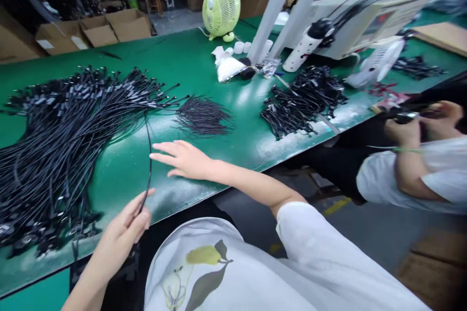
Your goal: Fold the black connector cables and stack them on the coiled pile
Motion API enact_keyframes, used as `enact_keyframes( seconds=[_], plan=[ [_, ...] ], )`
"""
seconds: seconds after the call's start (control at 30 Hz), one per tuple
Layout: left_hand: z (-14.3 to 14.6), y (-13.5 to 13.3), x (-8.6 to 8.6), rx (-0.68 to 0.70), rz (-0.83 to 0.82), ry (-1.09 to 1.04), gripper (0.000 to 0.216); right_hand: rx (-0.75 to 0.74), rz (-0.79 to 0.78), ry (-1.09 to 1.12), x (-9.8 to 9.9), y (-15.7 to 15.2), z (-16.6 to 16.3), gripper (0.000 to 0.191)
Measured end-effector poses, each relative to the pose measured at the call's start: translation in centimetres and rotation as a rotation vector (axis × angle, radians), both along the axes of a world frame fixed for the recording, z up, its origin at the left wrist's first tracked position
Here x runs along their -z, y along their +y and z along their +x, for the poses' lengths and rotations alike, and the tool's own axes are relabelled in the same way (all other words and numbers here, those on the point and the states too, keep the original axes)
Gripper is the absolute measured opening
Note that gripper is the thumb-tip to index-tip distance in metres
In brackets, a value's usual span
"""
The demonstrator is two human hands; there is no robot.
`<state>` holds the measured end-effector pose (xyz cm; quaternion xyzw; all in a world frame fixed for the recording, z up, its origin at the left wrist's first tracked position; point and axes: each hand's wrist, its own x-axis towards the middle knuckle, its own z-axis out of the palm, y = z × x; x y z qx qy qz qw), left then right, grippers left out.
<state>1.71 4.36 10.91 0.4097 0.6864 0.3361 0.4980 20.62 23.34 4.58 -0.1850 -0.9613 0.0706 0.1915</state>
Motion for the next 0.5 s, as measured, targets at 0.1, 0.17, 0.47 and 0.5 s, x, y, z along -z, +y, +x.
enact_keyframes(
  seconds=[0.1, 0.17, 0.47, 0.5],
  plan=[
    [-0.3, -2.0, -1.7, -0.078, -0.036, -0.067, 0.053, -0.053, -0.020, -0.109, 0.3, 3.1, -5.3, 0.028],
    [-2.3, -4.3, -2.2, -0.187, -0.035, -0.089, 0.045, 0.029, -0.033, -0.171, 0.3, 7.2, -6.7, 0.024],
    [-6.0, -7.7, -1.0, -0.750, 0.197, -0.608, 0.021, -0.083, -0.224, 0.234, -3.8, 9.1, -12.7, 0.031],
    [-6.5, -7.8, -1.3, -0.775, 0.209, -0.659, 0.018, -0.146, -0.265, 0.231, -3.7, 8.0, -13.3, 0.029]
  ],
)
